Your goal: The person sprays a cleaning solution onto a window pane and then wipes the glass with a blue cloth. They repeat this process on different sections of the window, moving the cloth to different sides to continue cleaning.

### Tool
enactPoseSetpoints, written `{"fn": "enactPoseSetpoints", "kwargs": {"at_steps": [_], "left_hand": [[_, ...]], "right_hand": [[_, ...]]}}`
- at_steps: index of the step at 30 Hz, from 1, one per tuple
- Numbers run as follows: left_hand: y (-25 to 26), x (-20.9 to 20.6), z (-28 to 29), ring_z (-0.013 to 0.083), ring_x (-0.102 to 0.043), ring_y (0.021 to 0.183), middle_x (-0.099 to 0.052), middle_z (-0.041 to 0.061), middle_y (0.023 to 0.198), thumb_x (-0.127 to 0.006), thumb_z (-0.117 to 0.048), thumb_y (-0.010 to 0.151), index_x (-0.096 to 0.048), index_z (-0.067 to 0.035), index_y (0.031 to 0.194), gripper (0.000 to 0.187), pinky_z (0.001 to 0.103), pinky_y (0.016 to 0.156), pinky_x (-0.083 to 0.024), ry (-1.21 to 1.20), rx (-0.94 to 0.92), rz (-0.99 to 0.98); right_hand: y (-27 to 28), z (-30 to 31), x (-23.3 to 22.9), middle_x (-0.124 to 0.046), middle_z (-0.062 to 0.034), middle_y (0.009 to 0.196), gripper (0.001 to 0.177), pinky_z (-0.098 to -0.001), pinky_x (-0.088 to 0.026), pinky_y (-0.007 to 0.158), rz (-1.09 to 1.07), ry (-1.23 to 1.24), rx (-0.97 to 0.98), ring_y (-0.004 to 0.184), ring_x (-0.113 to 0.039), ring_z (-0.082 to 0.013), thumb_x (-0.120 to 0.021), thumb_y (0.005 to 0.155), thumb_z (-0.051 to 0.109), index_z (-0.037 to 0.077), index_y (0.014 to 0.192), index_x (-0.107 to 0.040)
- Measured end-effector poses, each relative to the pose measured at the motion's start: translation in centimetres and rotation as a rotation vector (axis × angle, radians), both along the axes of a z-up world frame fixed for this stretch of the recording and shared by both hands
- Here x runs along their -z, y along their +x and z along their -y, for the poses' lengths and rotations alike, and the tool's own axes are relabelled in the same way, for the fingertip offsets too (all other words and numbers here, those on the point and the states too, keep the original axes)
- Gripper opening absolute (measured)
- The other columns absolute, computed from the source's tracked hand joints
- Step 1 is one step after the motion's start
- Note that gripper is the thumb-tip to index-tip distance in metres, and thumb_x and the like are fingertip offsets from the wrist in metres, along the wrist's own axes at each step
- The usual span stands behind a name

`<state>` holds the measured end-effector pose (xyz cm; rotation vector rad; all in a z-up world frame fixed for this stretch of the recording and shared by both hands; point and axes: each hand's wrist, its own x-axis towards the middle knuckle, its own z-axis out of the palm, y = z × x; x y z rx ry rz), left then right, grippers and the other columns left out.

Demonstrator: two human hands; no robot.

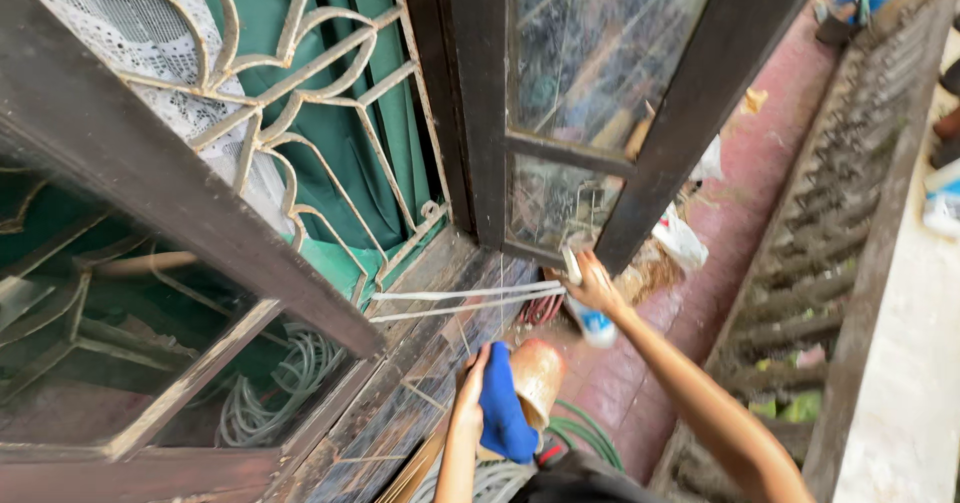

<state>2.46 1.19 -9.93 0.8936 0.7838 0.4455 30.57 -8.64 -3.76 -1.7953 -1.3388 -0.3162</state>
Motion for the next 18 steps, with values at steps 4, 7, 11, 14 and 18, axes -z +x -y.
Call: {"fn": "enactPoseSetpoints", "kwargs": {"at_steps": [4, 7, 11, 14, 18], "left_hand": [[1.6, 4.4, -1.5, 0.02, -0.055, 0.085, -0.06, 0.008, 0.091, -0.06, -0.052, 0.074, -0.058, -0.004, 0.101, 0.055, 0.034, 0.074, -0.046, -0.423, -0.11, 0.048], [2.7, 5.5, -1.8, 0.0214, -0.056, 0.093, -0.059, 0.01, 0.102, -0.06, -0.049, 0.072, -0.054, -0.004, 0.109, 0.059, 0.035, 0.08, -0.046, -0.398, -0.195, 0.05], [3.4, 4.6, -1.6, 0.0216, -0.056, 0.101, -0.059, 0.011, 0.111, -0.064, -0.042, 0.07, -0.051, -0.002, 0.115, 0.062, 0.036, 0.085, -0.045, -0.357, -0.276, 0.058], [3.2, 2.7, -0.4, 0.0184, -0.055, 0.103, -0.058, 0.008, 0.113, -0.068, -0.035, 0.068, -0.051, -0.004, 0.116, 0.059, 0.034, 0.087, -0.043, -0.336, -0.31, 0.033], [3.0, 0.3, 0.1, 0.019, -0.054, 0.102, -0.058, 0.009, 0.111, -0.07, -0.031, 0.067, -0.052, -0.004, 0.116, 0.058, 0.034, 0.087, -0.043, -0.295, -0.351, 0.031]], "right_hand": [[-0.5, 4.0, 2.7, -0.058, -0.0195, 0.086, 0.038, -0.0396, -0.046, 0.068, -0.269, 0.022, 0.015, 0.078, -0.056, -0.0383, -0.065, 0.065, 0.015, 0.001, 0.098, -0.052], [-1.7, 6.8, 3.9, -0.062, -0.015, 0.075, 0.029, -0.0348, -0.048, 0.06, -0.57, -0.057, 0.164, 0.065, -0.06, -0.0282, -0.064, 0.067, 0.014, 0.001, 0.091, -0.056], [-1.6, 8.8, 4.4, -0.063, -0.013, 0.077, 0.029, -0.0319, -0.048, 0.061, -0.677, -0.093, 0.251, 0.068, -0.063, -0.0223, -0.065, 0.069, 0.017, 0.001, 0.092, -0.057], [-1.3, 10.0, 3.2, -0.062, -0.0151, 0.072, 0.026, -0.0332, -0.047, 0.06, -0.765, -0.174, 0.273, 0.065, -0.06, -0.0249, -0.064, 0.072, 0.019, 0.0, 0.089, -0.057], [-1.1, 10.9, 0.2, -0.057, -0.0142, 0.082, 0.025, -0.034, -0.045, 0.06, -0.615, -0.226, 0.246, 0.066, -0.058, -0.0253, -0.064, 0.073, 0.019, -0.001, 0.086, -0.058]]}}
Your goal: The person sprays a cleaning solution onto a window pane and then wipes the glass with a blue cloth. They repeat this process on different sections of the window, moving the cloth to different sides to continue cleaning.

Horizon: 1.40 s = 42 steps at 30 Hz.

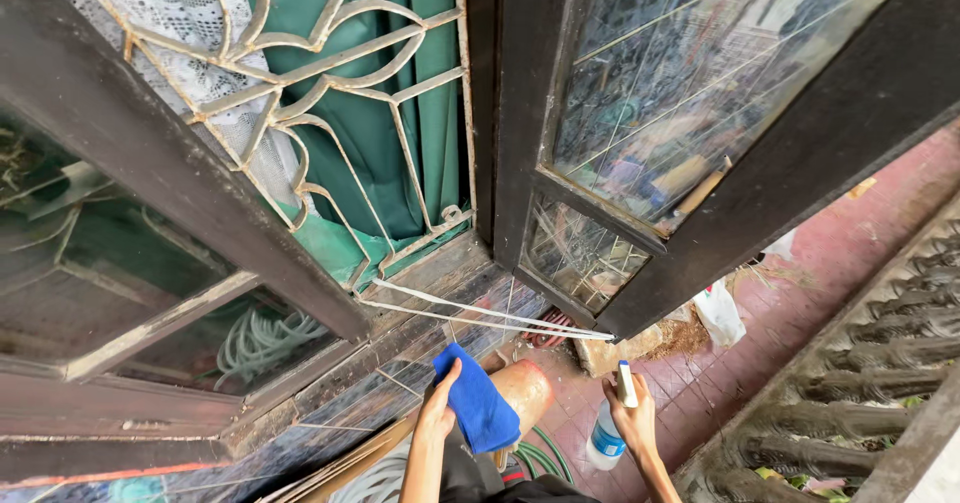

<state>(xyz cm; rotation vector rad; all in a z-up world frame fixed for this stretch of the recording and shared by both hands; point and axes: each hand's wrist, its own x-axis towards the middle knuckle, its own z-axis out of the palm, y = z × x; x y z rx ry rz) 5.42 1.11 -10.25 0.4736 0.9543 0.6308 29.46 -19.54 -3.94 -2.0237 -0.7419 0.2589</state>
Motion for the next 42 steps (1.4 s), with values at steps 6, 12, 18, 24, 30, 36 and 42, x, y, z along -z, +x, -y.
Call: {"fn": "enactPoseSetpoints", "kwargs": {"at_steps": [6, 12, 18, 24, 30, 36, 42], "left_hand": [[1.3, -1.6, -0.6, 0.0171, -0.054, 0.103, -0.058, 0.007, 0.112, -0.068, -0.034, 0.068, -0.051, -0.005, 0.115, 0.058, 0.033, 0.089, -0.041, -0.01, -0.004, 0.054], [2.4, -2.2, -1.6, 0.0176, -0.055, 0.101, -0.059, 0.008, 0.11, -0.068, -0.036, 0.068, -0.052, -0.004, 0.115, 0.059, 0.032, 0.088, -0.042, 0.009, 0.044, 0.025], [1.8, -6.2, -2.3, 0.0166, -0.055, 0.098, -0.058, 0.007, 0.108, -0.069, -0.025, 0.069, -0.054, -0.003, 0.113, 0.051, 0.032, 0.084, -0.043, 0.124, 0.019, 0.034], [0.9, -9.0, -4.4, 0.0155, -0.056, 0.095, -0.06, 0.006, 0.104, -0.068, -0.022, 0.07, -0.055, -0.004, 0.11, 0.046, 0.031, 0.081, -0.045, 0.129, 0.094, 0.052], [-1.2, -10.8, -7.2, 0.0141, -0.059, 0.08, -0.062, 0.005, 0.088, -0.07, -0.015, 0.071, -0.061, -0.002, 0.095, 0.028, 0.03, 0.071, -0.047, 0.268, 0.263, 0.052], [-3.8, -15.0, -9.6, 0.0136, -0.06, 0.075, -0.063, 0.004, 0.084, -0.068, -0.014, 0.071, -0.061, -0.004, 0.093, 0.025, 0.028, 0.067, -0.048, 0.258, 0.448, 0.009], [-5.7, -17.8, -10.3, 0.0134, -0.06, 0.081, -0.063, 0.004, 0.09, -0.068, -0.012, 0.07, -0.06, -0.006, 0.098, 0.03, 0.027, 0.072, -0.048, 0.259, 0.524, -0.001]], "right_hand": [[-0.1, -1.3, -3.4, -0.052, -0.0132, 0.077, 0.027, -0.0333, -0.042, 0.06, 0.047, 0.076, -0.069, 0.065, -0.054, -0.0245, -0.061, 0.071, 0.018, -0.001, 0.089, -0.054], [-1.2, -3.3, -6.6, -0.05, -0.0117, 0.079, 0.02, -0.0325, -0.042, 0.059, 0.062, 0.143, -0.024, 0.064, -0.051, -0.0246, -0.063, 0.07, 0.013, -0.001, 0.077, -0.051], [-3.0, -6.3, -10.1, -0.051, -0.0112, 0.077, 0.021, -0.0312, -0.042, 0.062, 0.152, 0.301, 0.02, 0.067, -0.052, -0.0231, -0.063, 0.067, 0.006, 0.0, 0.085, -0.053], [-4.3, -10.7, -10.9, -0.051, -0.0111, 0.075, 0.015, -0.0311, -0.043, 0.061, 0.245, 0.378, 0.205, 0.065, -0.051, -0.0241, -0.064, 0.073, 0.006, 0.001, 0.083, -0.054], [-5.0, -15.6, -9.6, -0.049, -0.0146, 0.081, 0.019, -0.0379, -0.039, 0.07, 0.468, 0.382, 0.351, 0.078, -0.046, -0.0324, -0.063, 0.068, 0.004, 0.0, 0.082, -0.051], [-3.9, -18.5, -9.4, -0.049, -0.016, 0.078, 0.02, -0.0393, -0.038, 0.069, 0.358, 0.329, 0.544, 0.077, -0.045, -0.0329, -0.067, 0.067, 0.006, -0.002, 0.079, -0.052], [-4.0, -18.0, -9.5, -0.052, -0.013, 0.076, 0.022, -0.0346, -0.041, 0.063, 0.023, 0.458, 0.727, 0.069, -0.051, -0.0255, -0.065, 0.066, 0.01, 0.0, 0.082, -0.055]]}}
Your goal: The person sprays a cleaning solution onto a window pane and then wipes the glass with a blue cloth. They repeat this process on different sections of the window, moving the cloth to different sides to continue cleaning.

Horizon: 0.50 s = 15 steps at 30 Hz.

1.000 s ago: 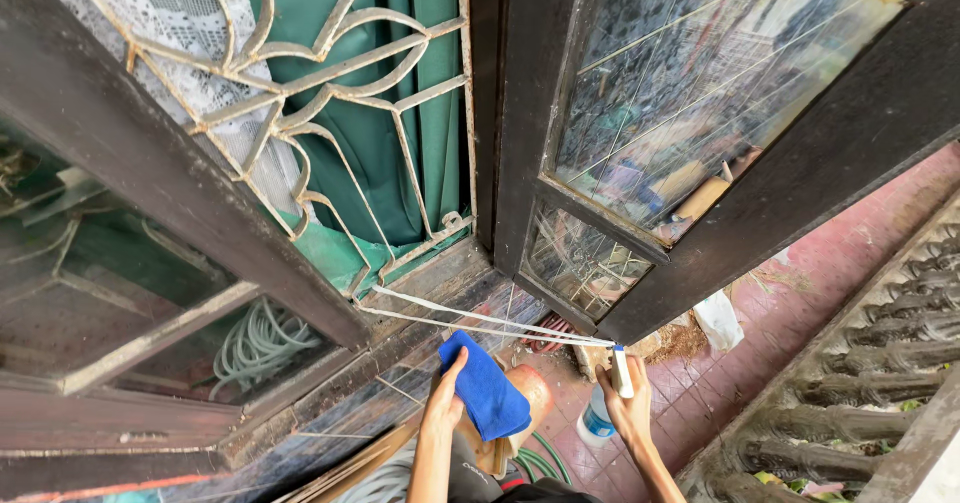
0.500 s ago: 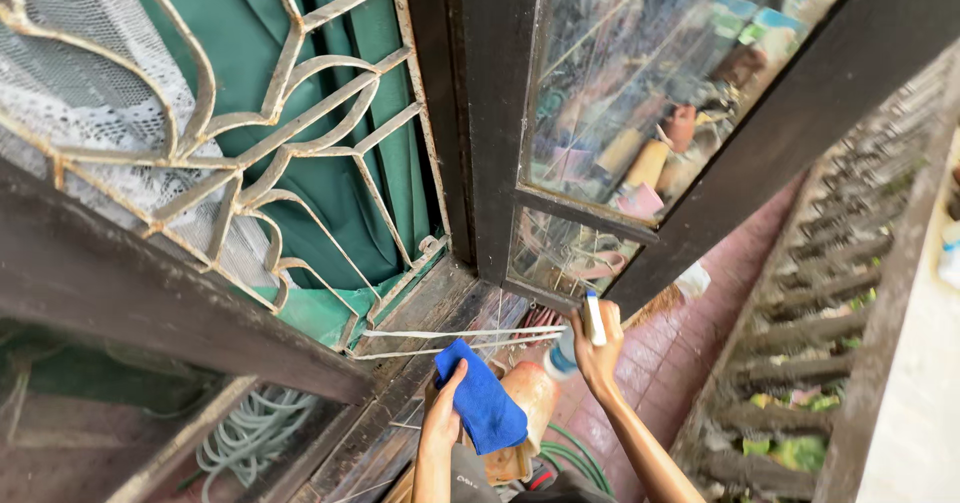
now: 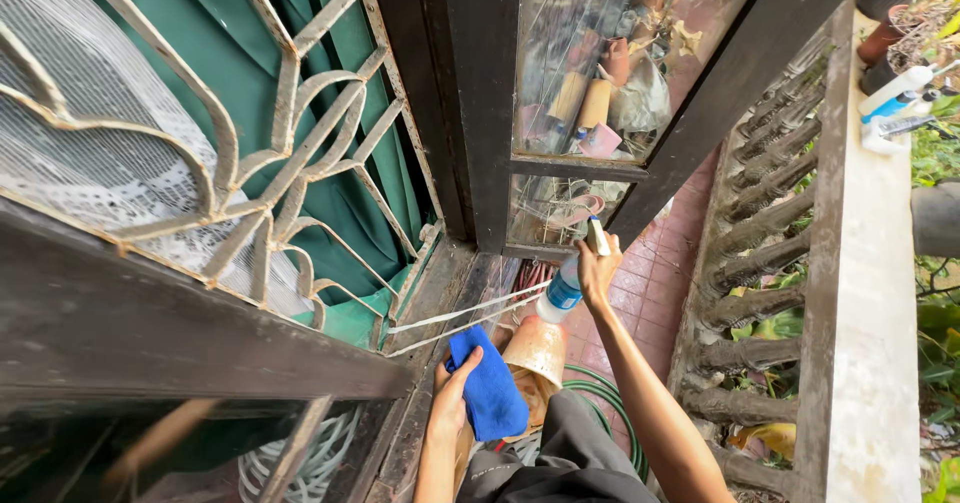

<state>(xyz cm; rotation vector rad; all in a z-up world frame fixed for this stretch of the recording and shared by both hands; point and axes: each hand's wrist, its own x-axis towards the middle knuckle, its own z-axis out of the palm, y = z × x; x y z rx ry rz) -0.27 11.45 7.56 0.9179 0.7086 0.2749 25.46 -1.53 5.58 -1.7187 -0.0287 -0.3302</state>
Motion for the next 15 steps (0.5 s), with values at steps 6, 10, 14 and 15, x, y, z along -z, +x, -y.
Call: {"fn": "enactPoseSetpoints", "kwargs": {"at_steps": [6, 10, 14, 15], "left_hand": [[-1.1, -0.1, -0.8, 0.0154, -0.061, 0.083, -0.064, 0.006, 0.093, -0.069, -0.013, 0.069, -0.06, -0.005, 0.101, 0.034, 0.029, 0.074, -0.048, -0.033, 0.041, -0.051], [-0.7, -0.1, -1.1, 0.0141, -0.061, 0.084, -0.065, 0.005, 0.093, -0.069, -0.013, 0.068, -0.061, -0.005, 0.099, 0.033, 0.028, 0.074, -0.048, -0.012, 0.052, -0.035], [0.4, -0.6, -1.5, 0.0147, -0.061, 0.079, -0.064, 0.006, 0.089, -0.068, -0.014, 0.07, -0.062, -0.004, 0.097, 0.029, 0.029, 0.071, -0.049, -0.033, 0.054, -0.022], [0.5, -0.7, -1.6, 0.015, -0.061, 0.078, -0.064, 0.006, 0.087, -0.068, -0.014, 0.071, -0.062, -0.004, 0.096, 0.028, 0.029, 0.07, -0.049, -0.037, 0.059, -0.014]], "right_hand": [[-0.2, -0.5, -1.1, -0.05, -0.0167, 0.076, 0.022, -0.0389, -0.039, 0.064, 0.117, -0.195, 0.037, 0.071, -0.047, -0.0298, -0.068, 0.066, 0.01, -0.002, 0.077, -0.053], [0.2, -1.6, -1.3, -0.051, -0.0167, 0.076, 0.016, -0.0433, -0.037, 0.067, 0.216, -0.341, -0.013, 0.075, -0.045, -0.0336, -0.066, 0.064, 0.008, 0.0, 0.074, -0.056], [0.1, -1.8, -1.4, -0.047, -0.0189, 0.084, 0.016, -0.0436, -0.037, 0.068, 0.044, -0.304, -0.06, 0.076, -0.046, -0.0336, -0.062, 0.068, 0.009, 0.0, 0.078, -0.055], [0.1, -1.7, -1.4, -0.048, -0.0183, 0.083, 0.017, -0.0431, -0.037, 0.069, 0.064, -0.3, -0.069, 0.077, -0.046, -0.0338, -0.063, 0.067, 0.011, 0.0, 0.079, -0.056]]}}
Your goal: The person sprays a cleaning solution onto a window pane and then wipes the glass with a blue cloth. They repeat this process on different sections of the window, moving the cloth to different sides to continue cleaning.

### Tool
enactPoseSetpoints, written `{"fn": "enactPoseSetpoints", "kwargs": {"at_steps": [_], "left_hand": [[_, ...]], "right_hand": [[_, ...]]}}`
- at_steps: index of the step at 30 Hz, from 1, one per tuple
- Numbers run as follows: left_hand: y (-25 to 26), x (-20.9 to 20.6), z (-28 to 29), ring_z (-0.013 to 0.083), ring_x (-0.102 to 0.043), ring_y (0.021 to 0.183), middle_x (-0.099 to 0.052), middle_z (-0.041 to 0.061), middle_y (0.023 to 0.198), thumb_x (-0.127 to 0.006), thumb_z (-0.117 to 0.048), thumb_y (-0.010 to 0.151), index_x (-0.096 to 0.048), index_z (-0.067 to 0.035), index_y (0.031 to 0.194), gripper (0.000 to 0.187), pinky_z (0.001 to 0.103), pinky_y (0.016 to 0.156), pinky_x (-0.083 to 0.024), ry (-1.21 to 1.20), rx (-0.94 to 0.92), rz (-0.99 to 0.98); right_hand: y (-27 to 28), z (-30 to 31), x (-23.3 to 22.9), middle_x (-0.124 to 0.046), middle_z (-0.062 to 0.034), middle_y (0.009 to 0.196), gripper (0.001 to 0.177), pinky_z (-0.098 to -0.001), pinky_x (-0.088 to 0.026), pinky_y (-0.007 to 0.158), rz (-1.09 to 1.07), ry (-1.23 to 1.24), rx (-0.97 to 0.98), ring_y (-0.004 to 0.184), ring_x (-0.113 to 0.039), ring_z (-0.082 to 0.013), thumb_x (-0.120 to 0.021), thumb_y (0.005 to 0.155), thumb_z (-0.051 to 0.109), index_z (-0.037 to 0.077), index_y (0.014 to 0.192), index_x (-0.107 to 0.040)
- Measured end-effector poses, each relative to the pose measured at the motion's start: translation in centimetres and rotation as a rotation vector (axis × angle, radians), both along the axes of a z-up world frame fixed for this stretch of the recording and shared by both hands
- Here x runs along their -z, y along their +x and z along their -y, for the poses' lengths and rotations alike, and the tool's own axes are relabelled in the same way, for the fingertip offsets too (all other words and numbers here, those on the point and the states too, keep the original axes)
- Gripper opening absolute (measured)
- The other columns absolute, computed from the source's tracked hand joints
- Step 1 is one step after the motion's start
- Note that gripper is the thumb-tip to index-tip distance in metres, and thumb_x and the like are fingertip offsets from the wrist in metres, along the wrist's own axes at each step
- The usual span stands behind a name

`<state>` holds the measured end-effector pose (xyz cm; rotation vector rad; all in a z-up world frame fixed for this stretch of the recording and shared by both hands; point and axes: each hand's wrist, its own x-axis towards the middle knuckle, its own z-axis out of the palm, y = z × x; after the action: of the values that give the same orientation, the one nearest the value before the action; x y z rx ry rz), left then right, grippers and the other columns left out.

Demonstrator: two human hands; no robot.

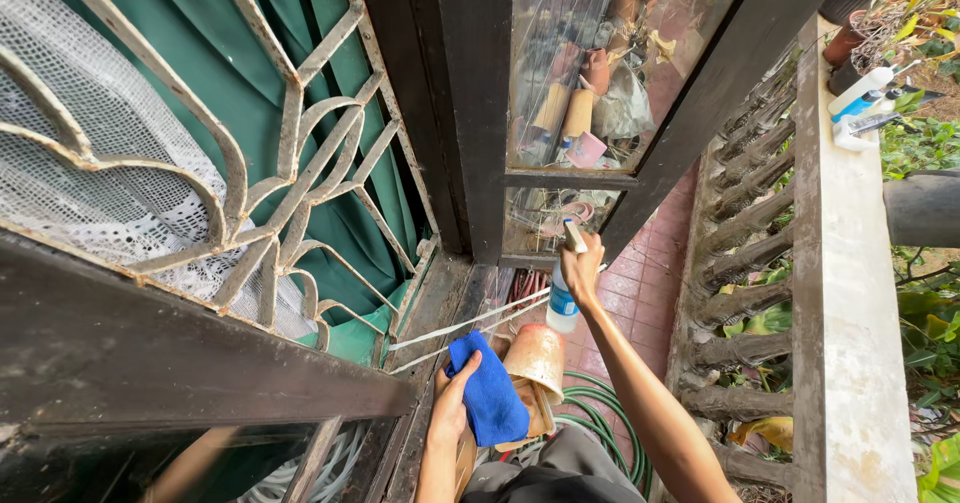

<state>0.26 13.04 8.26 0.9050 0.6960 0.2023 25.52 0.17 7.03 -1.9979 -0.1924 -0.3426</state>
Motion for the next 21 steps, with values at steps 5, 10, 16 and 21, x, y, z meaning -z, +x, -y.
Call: {"fn": "enactPoseSetpoints", "kwargs": {"at_steps": [5, 10, 16, 21], "left_hand": [[1.1, -0.4, -0.2, 0.0147, -0.061, 0.074, -0.064, 0.005, 0.084, -0.068, -0.013, 0.071, -0.062, -0.004, 0.093, 0.025, 0.029, 0.067, -0.049, 0.02, 0.047, 0.016], [2.3, -1.6, 0.2, 0.0123, -0.062, 0.074, -0.064, 0.003, 0.083, -0.068, -0.012, 0.069, -0.062, -0.008, 0.092, 0.024, 0.027, 0.067, -0.05, 0.011, 0.052, 0.023], [4.1, -1.7, 1.1, 0.0138, -0.062, 0.073, -0.065, 0.005, 0.083, -0.068, -0.013, 0.071, -0.062, -0.004, 0.091, 0.022, 0.027, 0.066, -0.05, 0.062, 0.122, 0.079], [5.0, -2.3, 1.8, 0.0116, -0.062, 0.072, -0.064, 0.003, 0.083, -0.068, -0.012, 0.071, -0.062, -0.006, 0.092, 0.023, 0.025, 0.066, -0.05, 0.052, 0.137, 0.112]], "right_hand": [[-1.3, 0.7, 0.4, -0.048, -0.0189, 0.082, 0.023, -0.0432, -0.035, 0.066, 0.058, 0.069, -0.022, 0.076, -0.043, -0.036, -0.065, 0.061, 0.01, 0.002, 0.081, -0.058], [-0.5, 1.4, -1.6, -0.052, -0.0104, 0.076, 0.018, -0.0413, -0.035, 0.069, 0.15, -0.07, -0.047, 0.079, -0.044, -0.0318, -0.066, 0.061, 0.009, 0.004, 0.072, -0.053], [-1.2, 2.4, -12.2, -0.048, -0.009, 0.076, 0.024, -0.0383, -0.03, 0.072, 0.429, -0.042, -0.066, 0.08, -0.041, -0.0291, -0.065, 0.06, 0.009, 0.004, 0.077, -0.049], [-0.3, 2.1, -21.9, -0.049, -0.0083, 0.077, 0.021, -0.0372, -0.029, 0.073, 0.568, -0.1, -0.021, 0.08, -0.041, -0.0278, -0.063, 0.06, 0.007, 0.004, 0.079, -0.052]]}}
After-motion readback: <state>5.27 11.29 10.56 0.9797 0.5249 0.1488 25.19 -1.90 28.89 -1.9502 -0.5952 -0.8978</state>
